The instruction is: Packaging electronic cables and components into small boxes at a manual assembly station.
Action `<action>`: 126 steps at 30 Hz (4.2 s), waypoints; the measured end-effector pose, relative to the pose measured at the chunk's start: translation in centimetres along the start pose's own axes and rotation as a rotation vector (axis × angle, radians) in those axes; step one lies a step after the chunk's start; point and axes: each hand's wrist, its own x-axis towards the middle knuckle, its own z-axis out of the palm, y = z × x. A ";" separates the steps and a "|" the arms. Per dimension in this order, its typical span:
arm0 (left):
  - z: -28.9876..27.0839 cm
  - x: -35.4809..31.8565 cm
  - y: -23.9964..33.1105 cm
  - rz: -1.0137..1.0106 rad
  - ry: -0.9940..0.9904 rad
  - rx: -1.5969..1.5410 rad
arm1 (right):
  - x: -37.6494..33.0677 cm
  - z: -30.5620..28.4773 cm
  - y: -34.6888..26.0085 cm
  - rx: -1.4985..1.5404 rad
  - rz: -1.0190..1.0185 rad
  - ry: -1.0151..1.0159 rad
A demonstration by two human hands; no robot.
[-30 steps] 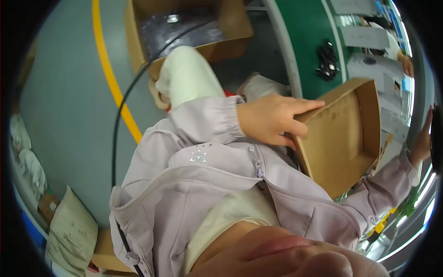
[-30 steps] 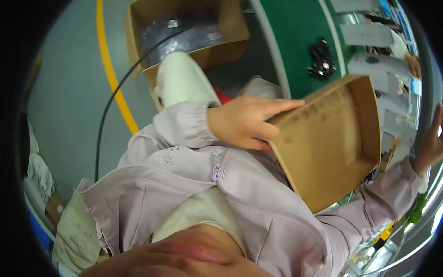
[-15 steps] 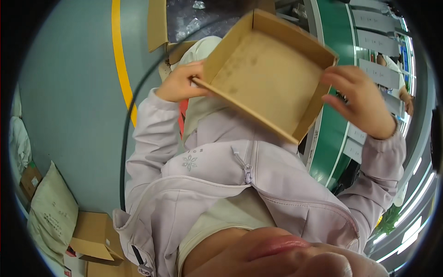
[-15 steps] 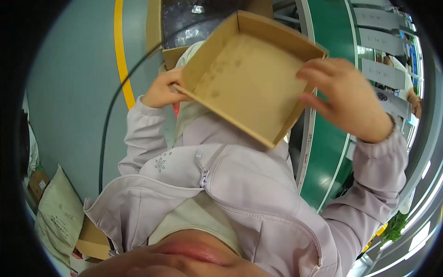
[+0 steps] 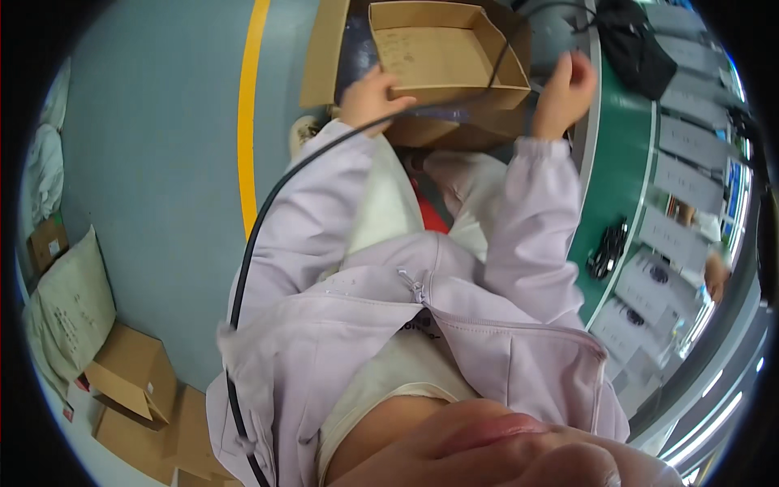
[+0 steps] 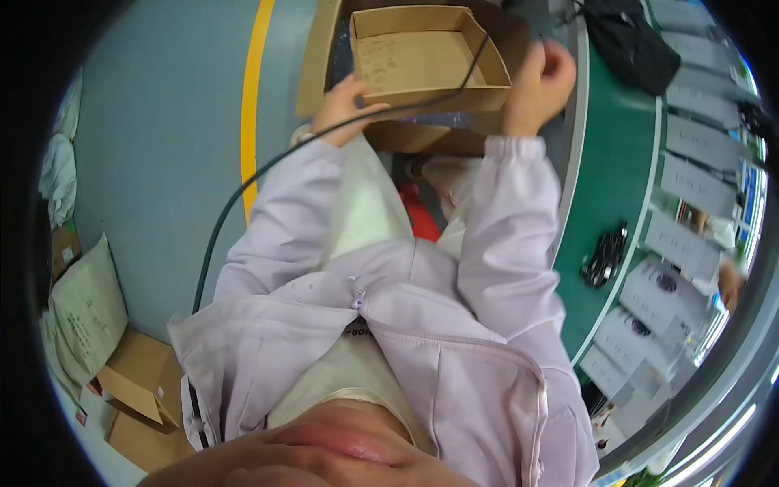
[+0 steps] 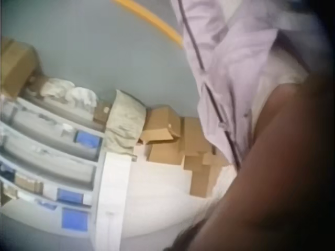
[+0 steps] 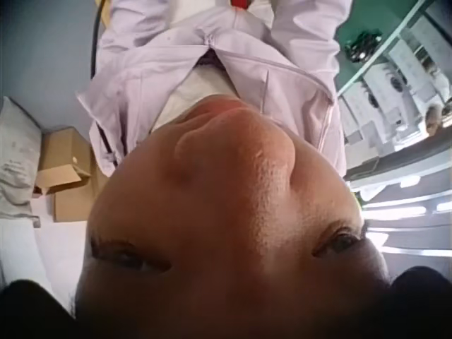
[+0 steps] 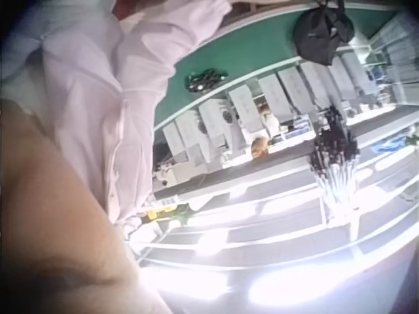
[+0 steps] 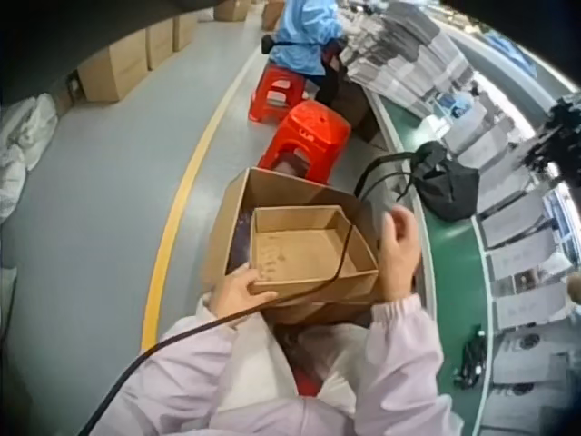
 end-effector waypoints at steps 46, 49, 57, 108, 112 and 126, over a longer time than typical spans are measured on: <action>19.6 1.9 -28.3 -1.394 -0.478 -0.082 | -12.0 37.0 30.5 0.574 1.382 -0.728; 18.4 2.9 -26.1 -1.589 -0.455 -0.468 | -8.7 35.5 23.5 0.901 1.646 -0.467; 16.5 10.4 -16.4 -1.550 -0.032 -1.308 | -3.5 26.3 23.8 1.389 1.419 -0.064; 18.5 15.7 -21.7 -1.608 0.012 -0.834 | -2.4 27.7 29.8 1.101 1.641 0.499; 19.0 12.0 -32.4 -1.187 0.035 -0.098 | -10.9 30.2 38.5 0.606 1.668 0.343; 18.3 9.9 -34.7 -0.466 -0.563 0.731 | -19.5 38.4 43.5 0.746 1.496 -0.485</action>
